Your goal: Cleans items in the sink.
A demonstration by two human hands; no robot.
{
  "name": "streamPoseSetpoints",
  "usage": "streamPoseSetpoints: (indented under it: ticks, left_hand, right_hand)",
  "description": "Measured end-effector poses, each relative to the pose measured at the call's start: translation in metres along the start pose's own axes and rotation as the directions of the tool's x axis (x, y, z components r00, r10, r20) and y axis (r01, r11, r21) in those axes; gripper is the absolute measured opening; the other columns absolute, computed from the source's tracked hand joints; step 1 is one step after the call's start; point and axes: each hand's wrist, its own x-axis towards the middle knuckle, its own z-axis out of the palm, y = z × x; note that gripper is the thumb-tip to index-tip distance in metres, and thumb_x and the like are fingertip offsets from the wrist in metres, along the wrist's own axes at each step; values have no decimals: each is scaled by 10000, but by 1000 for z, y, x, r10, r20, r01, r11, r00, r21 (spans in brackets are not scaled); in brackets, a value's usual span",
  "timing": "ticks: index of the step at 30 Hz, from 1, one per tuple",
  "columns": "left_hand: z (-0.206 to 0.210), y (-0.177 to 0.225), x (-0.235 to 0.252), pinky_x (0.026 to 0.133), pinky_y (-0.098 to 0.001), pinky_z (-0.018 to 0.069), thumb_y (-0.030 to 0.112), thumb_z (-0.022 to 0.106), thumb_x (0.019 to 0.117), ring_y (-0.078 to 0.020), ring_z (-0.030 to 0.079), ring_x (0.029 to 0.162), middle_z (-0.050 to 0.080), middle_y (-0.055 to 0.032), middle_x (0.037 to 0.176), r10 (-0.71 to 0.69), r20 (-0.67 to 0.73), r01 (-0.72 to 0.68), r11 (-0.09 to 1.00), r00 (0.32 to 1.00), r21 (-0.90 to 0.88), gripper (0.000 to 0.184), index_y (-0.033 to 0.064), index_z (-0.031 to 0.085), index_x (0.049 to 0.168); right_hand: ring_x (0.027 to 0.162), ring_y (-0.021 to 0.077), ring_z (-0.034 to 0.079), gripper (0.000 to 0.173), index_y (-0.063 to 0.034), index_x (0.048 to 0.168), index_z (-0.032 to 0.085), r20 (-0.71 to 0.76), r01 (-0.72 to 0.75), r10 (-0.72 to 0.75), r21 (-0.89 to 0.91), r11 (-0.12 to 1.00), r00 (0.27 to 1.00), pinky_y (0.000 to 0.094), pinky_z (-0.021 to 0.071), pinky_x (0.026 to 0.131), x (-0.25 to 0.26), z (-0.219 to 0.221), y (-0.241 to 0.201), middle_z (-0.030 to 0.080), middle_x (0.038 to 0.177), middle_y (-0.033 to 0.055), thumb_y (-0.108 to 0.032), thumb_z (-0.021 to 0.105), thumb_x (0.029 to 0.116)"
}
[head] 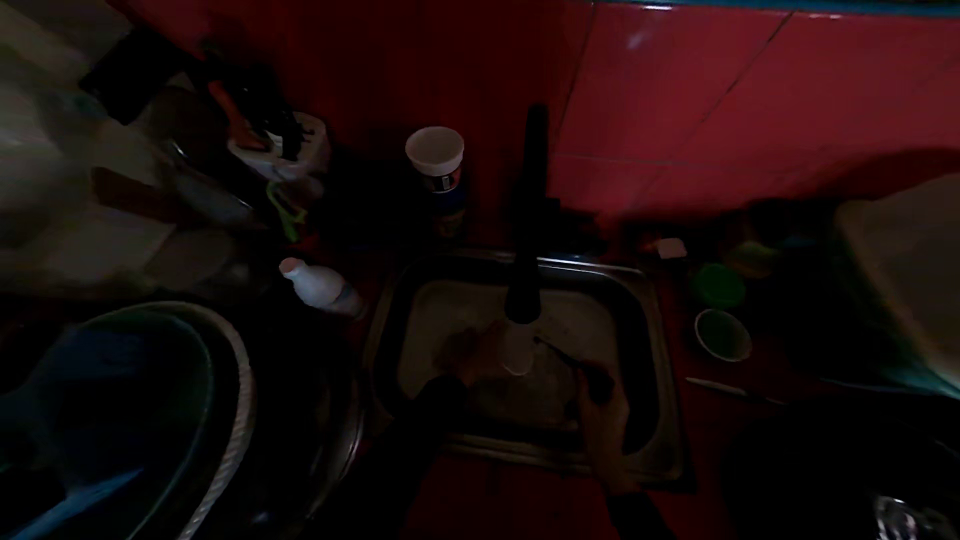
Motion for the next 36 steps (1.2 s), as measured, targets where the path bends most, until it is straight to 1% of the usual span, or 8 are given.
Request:
streamPoseSetpoints:
  ticks: [3,7,15,20,22,28,32,36]
  left_hand:
    - [20,-7,-4,1167,-475,388,261,898,776,-325,438,1431,361,-192,1609,125,-60,-136,964,990,-228,972,23,367,1554]
    - [33,-1,-3,1155,-458,418,256,917,748,-315,460,1410,390,-201,1579,118,-185,-186,891,976,-413,992,26,377,1547]
    - [36,-7,3,1118,-533,442,616,673,904,-330,542,1344,547,-203,1456,-147,96,175,791,984,-586,857,126,397,1551]
    - [33,-5,-18,962,-428,527,610,466,1021,-243,625,1140,637,-158,1279,-171,265,315,549,949,-774,662,61,581,1373]
    - [35,-4,-18,954,-421,535,597,508,1010,-238,632,1131,639,-151,1275,-166,261,310,512,951,-801,651,70,570,1387]
    - [51,-12,-2,1141,-447,435,334,924,726,-300,515,1365,504,-209,1486,-151,-91,75,825,984,-560,995,51,403,1526]
    - [58,-17,-6,1162,-431,418,271,938,690,-295,467,1404,440,-185,1544,11,-274,-147,864,962,-481,1019,62,404,1533]
    - [59,-11,-11,1145,-419,438,311,906,739,-294,481,1392,419,-209,1547,-65,-308,-111,846,949,-522,980,33,393,1526]
  right_hand:
    - [736,87,647,275,77,1172,642,-42,8,-8,6,1000,999,241,561,658,2,-3,-7,699,940,125,-87,663,952]
    - [714,87,634,268,56,1176,644,-57,22,-20,22,1000,998,240,554,624,5,-6,-12,690,941,110,-90,663,951]
    - [726,77,647,261,62,1174,644,41,-52,48,95,994,998,232,564,642,1,10,-16,701,940,103,-72,678,953]
    - [628,93,633,239,55,1146,653,45,-78,74,96,992,996,257,556,545,-2,20,-19,694,874,100,-90,680,957]
    - [628,90,629,240,47,1147,654,41,-79,75,84,993,996,258,556,547,-3,21,-19,686,867,90,-97,685,957]
    - [685,71,632,234,56,1161,651,43,-57,53,75,996,998,222,547,598,-7,16,-22,698,915,95,-58,669,958]
    - [611,67,610,225,58,1150,647,42,-60,55,114,992,998,216,530,517,-9,14,-17,683,872,84,-51,664,954]
    - [629,50,625,194,55,1126,649,52,-64,56,151,986,997,198,535,546,-11,13,-16,707,880,66,-39,652,956]
